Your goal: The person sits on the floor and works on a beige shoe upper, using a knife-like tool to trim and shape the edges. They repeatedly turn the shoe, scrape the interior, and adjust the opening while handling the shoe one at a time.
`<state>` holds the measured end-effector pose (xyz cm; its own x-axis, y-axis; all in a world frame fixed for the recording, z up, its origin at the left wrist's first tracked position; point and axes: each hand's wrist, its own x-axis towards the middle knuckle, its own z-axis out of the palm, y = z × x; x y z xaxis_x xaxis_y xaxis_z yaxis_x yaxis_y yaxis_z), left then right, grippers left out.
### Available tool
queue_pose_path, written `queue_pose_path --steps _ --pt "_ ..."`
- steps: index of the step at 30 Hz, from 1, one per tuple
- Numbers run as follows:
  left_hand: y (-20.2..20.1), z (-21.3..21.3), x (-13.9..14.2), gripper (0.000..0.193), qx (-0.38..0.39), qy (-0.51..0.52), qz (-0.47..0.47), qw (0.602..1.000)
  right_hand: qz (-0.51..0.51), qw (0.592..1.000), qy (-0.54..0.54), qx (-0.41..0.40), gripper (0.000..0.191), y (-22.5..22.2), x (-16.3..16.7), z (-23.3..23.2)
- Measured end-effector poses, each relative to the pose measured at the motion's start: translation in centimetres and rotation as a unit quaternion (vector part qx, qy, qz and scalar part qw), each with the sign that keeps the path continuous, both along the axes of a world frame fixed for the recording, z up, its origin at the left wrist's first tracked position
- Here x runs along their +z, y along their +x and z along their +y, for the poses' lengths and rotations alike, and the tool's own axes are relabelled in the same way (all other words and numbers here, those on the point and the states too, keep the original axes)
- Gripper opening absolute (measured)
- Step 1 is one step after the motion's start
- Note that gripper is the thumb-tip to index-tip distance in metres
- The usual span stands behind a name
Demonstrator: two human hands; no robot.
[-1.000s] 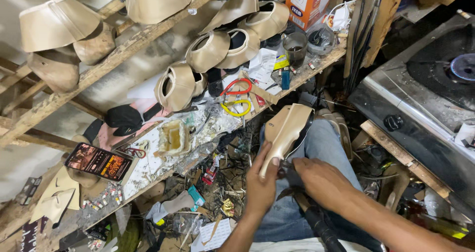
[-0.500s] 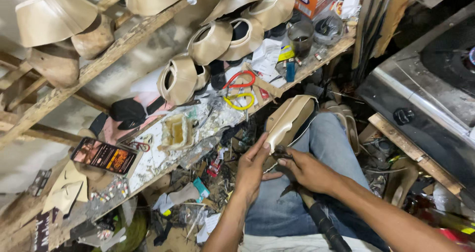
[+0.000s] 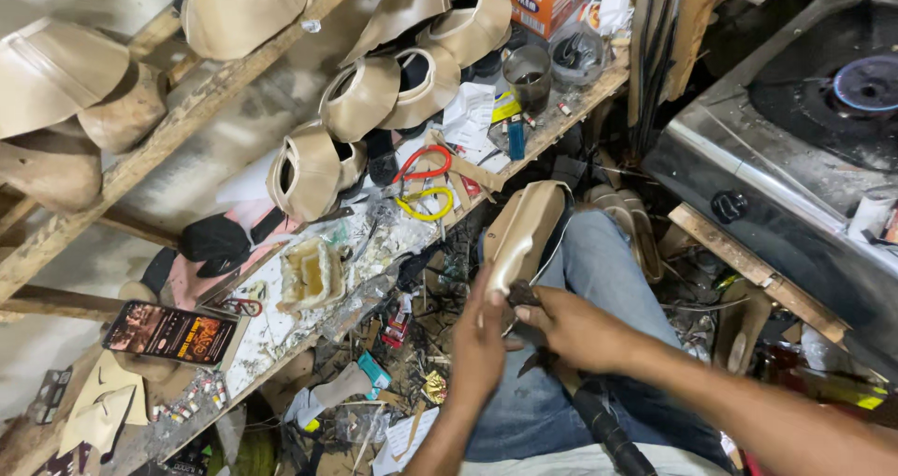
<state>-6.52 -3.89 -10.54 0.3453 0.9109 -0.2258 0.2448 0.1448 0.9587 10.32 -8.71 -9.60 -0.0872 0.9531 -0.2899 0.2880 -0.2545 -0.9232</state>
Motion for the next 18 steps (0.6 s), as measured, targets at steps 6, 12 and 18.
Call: queue_pose_path --steps 6,12,18 --pt "-1.0 2.8 2.3 0.057 -0.005 -0.196 -0.078 0.978 -0.063 0.99 0.123 0.003 0.029 -1.3 -1.7 0.2" --pt "-0.3 1.6 2.2 0.052 -0.02 0.006 0.011 1.0 -0.257 0.963 0.011 0.076 0.041 1.8 4.0 -0.2" --pt "0.1 2.0 1.2 0.05 -0.022 -0.002 -0.01 1.0 -0.418 0.884 0.21 -0.03 0.04 1.3 8.2 10.5"
